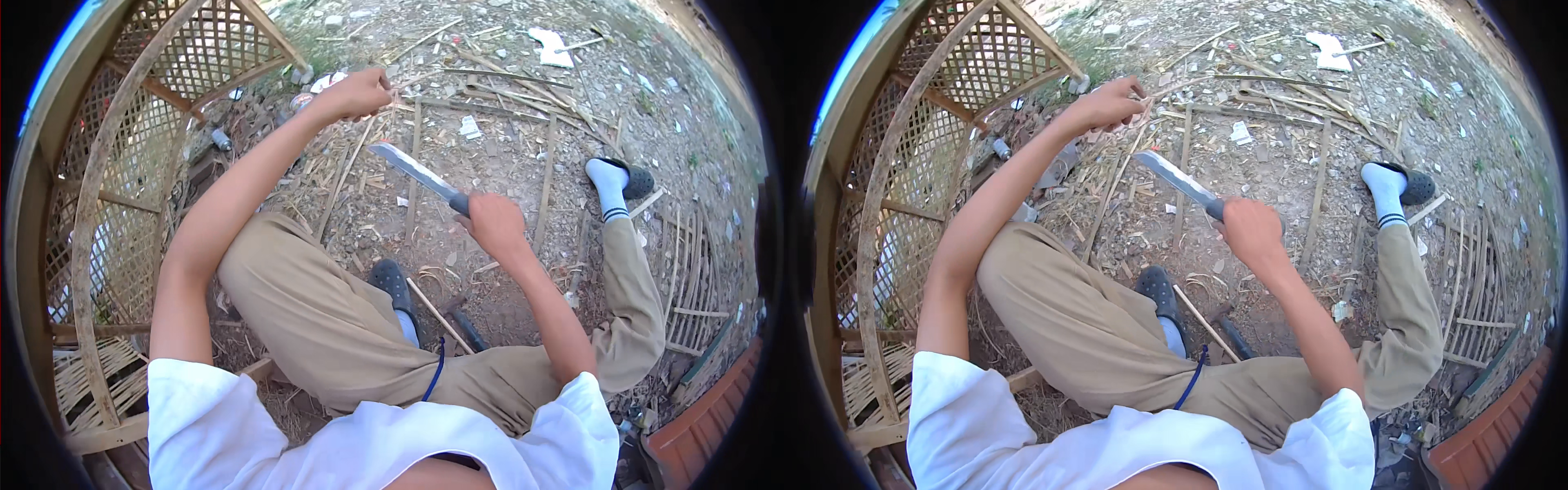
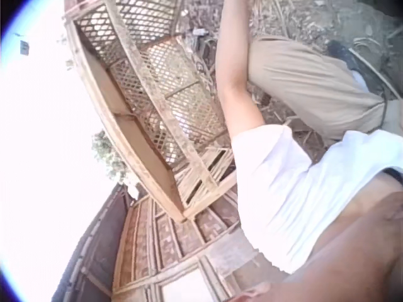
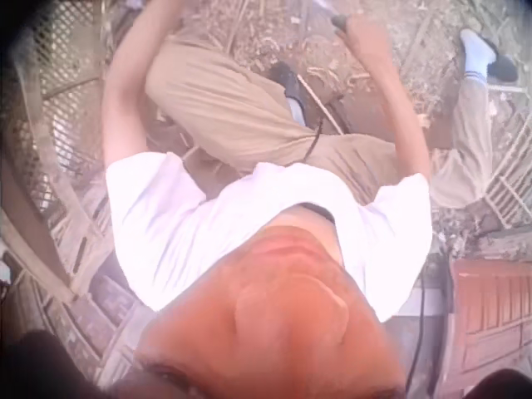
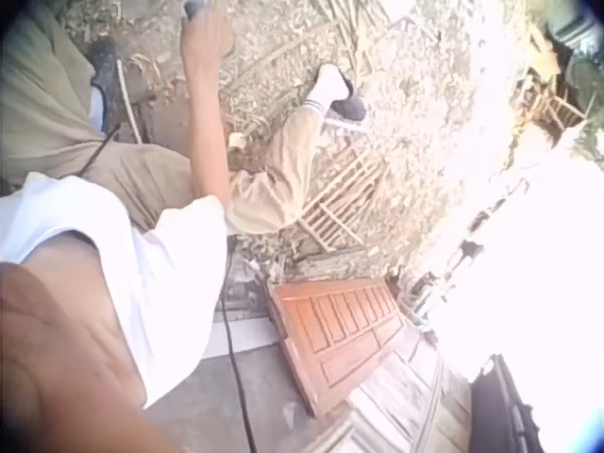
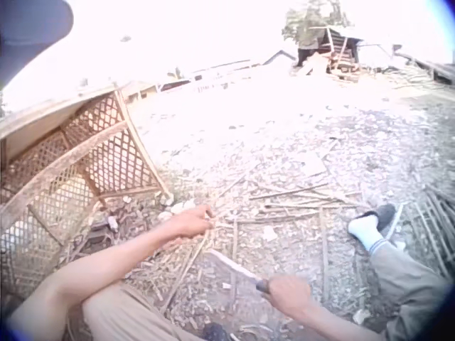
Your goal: The person scrapes a thin bamboo strip with a knife and bends it into a curved shape by hand.
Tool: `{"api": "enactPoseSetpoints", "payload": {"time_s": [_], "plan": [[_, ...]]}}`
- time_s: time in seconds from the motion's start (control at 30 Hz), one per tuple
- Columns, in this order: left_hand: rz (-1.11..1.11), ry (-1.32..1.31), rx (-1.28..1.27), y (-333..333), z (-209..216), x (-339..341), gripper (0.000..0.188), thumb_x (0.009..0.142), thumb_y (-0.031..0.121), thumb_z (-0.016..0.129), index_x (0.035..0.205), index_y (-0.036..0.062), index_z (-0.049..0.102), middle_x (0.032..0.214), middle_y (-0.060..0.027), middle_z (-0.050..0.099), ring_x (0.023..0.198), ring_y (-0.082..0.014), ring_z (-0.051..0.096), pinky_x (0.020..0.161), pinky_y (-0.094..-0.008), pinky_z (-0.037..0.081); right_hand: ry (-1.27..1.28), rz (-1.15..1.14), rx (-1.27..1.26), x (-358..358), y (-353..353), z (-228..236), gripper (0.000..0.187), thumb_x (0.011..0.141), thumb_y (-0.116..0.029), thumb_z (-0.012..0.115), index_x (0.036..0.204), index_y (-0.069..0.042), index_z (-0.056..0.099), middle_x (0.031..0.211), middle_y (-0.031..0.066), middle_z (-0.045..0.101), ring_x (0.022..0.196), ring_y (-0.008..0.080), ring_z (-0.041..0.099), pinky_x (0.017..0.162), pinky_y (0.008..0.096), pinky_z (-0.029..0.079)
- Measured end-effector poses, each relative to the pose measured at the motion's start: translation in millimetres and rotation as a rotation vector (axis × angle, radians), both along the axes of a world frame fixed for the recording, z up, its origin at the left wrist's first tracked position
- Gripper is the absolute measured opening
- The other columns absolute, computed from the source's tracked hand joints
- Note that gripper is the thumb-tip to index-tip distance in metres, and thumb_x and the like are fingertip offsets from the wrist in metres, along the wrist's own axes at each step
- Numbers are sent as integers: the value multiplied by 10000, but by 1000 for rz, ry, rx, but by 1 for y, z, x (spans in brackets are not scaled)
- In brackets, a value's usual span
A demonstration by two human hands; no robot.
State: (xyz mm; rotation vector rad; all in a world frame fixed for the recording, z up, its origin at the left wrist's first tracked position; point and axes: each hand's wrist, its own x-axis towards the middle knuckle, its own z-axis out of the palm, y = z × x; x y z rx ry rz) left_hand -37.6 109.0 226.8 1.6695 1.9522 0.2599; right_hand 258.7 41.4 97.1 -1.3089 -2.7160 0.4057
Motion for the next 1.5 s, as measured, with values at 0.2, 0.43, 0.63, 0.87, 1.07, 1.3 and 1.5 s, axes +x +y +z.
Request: {"api": "enactPoseSetpoints", "payload": {"time_s": [0.2, 0.43, 0.63, 0.87, 1.07, 1.3, 1.5], "plan": [[-171, -286, -355, 60, -9, 75, 294, 868, 80, 665, 1139, -2, 584, 832, -79, 686, 648, -128, 644, 543, -258, 509, 137, -568, -205, 103, -43, -8, 457, 892, -397, 775, 833, 49, 695, 771, 253, 692, 772, 421, 709, 694, 505, 539], [-275, -529, -215, 82, 0, 110, 204, 943, 109, 655, 1064, -53, 629, 956, -137, 659, 789, -170, 674, 703, -294, 599, 563, -832, -301, 108, -63, -18, 366, 923, -308, 732, 859, 48, 684, 698, 260, 654, 712, 460, 679, 654, 506, 507], [-357, -935, 151, 81, 21, 132, 421, 1073, 364, 533, 1066, -33, 673, 1108, -196, 687, 1050, -269, 719, 1045, -352, 567, 763, -734, -193, 100, -56, -18, 340, 921, -270, 744, 829, 49, 668, 607, 203, 607, 546, 360, 609, 564, 457, 464], [-525, -464, 496, 75, 30, 140, 246, 1055, 219, 603, 1184, 23, 678, 1057, -114, 715, 894, -142, 714, 775, -286, 596, 841, -716, -172, 96, -61, -5, 311, 945, -224, 732, 790, 30, 644, 545, 108, 538, 481, 172, 519, 501, 377, 411], [-490, -238, 978, 87, 22, 138, 169, 975, 149, 713, 1074, 14, 687, 879, -64, 719, 781, -113, 683, 637, -283, 545, 1013, -712, -83, 91, -69, 6, 307, 968, -226, 706, 804, 16, 617, 563, 52, 539, 487, 133, 481, 494, 355, 399], [-439, -318, 980, 80, 32, 138, 172, 947, 109, 749, 1016, -1, 636, 863, -75, 734, 720, -99, 679, 616, -259, 545, 1197, -576, -175, 74, -70, 49, 326, 1047, -325, 600, 994, -5, 566, 598, 39, 525, 507, 134, 515, 486, 345, 403], [-469, -326, 1001, 78, 26, 139, 191, 945, 121, 754, 974, -8, 617, 829, -84, 727, 699, -104, 684, 592, -268, 547, 1246, -530, -262, 48, -46, 83, 418, 1098, -407, 486, 1008, -1, 530, 593, 25, 521, 510, 115, 527, 466, 306, 407]]}}
